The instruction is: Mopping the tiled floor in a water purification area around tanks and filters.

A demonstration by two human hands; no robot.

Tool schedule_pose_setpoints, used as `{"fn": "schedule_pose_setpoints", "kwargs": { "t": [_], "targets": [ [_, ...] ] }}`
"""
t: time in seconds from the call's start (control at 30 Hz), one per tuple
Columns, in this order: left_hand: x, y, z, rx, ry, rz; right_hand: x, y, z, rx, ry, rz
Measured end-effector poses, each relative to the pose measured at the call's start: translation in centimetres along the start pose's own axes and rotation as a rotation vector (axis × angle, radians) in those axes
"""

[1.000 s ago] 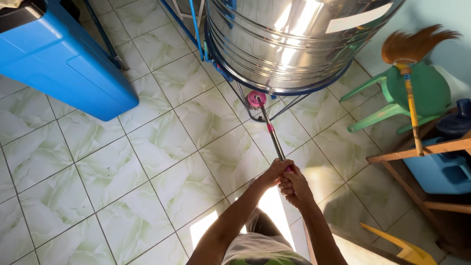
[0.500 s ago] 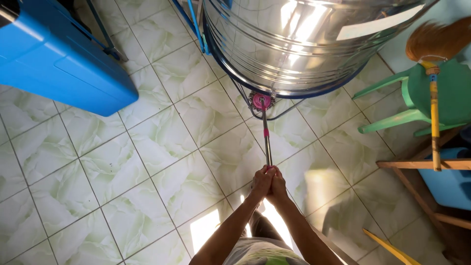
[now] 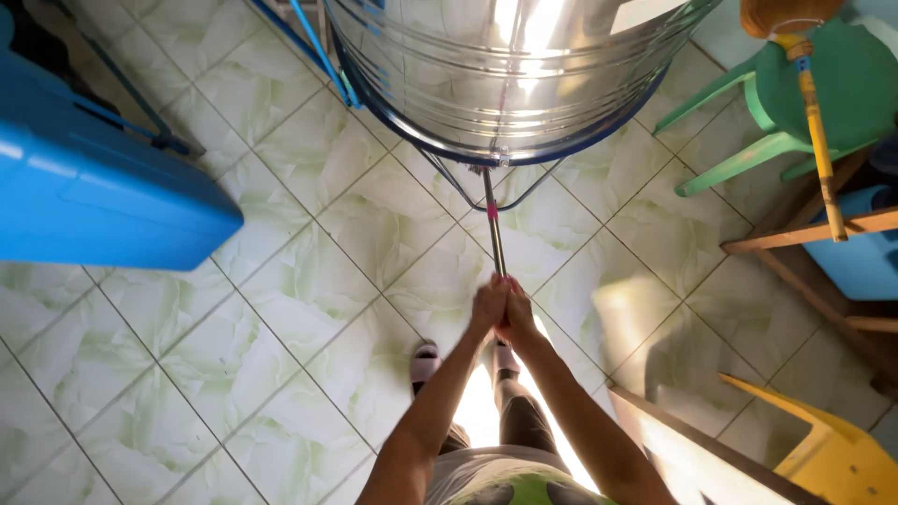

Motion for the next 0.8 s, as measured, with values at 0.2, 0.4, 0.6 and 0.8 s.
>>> {"fn": "schedule_pose_setpoints", "kwargs": {
  "t": [0.2,0.4,0.6,0.8],
  "targets": [
    [-10.9,-2.2,-4.9,0.093,-0.079,0.012,-12.1,6.0,1.9,0.030,0.290,0.066],
    [-1.5,-5.8,-7.7,0.189,-0.126,0.127,-0.9,10.8,0.9,0.169,0.131,-0.084],
    [-2.4,-5.0,-10.9,0.150,-0.199,0.084,-2.6,12.8,3.6,0.202,0.101,-0.150],
    [-8.8,-8.6,-12.1,0.056,-0.226,0.045,-11.4,15.5,6.3,0.174,0.435,-0.053]
  ]
}}
Point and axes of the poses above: each hand's wrist, its own x-axis towards the middle knuckle, its own z-axis out of the palm, y = z × x, the point moved 1 cm from there along x, towards the middle knuckle, and after that the axes turned 11 degrees about x, right-handed, at the moved point
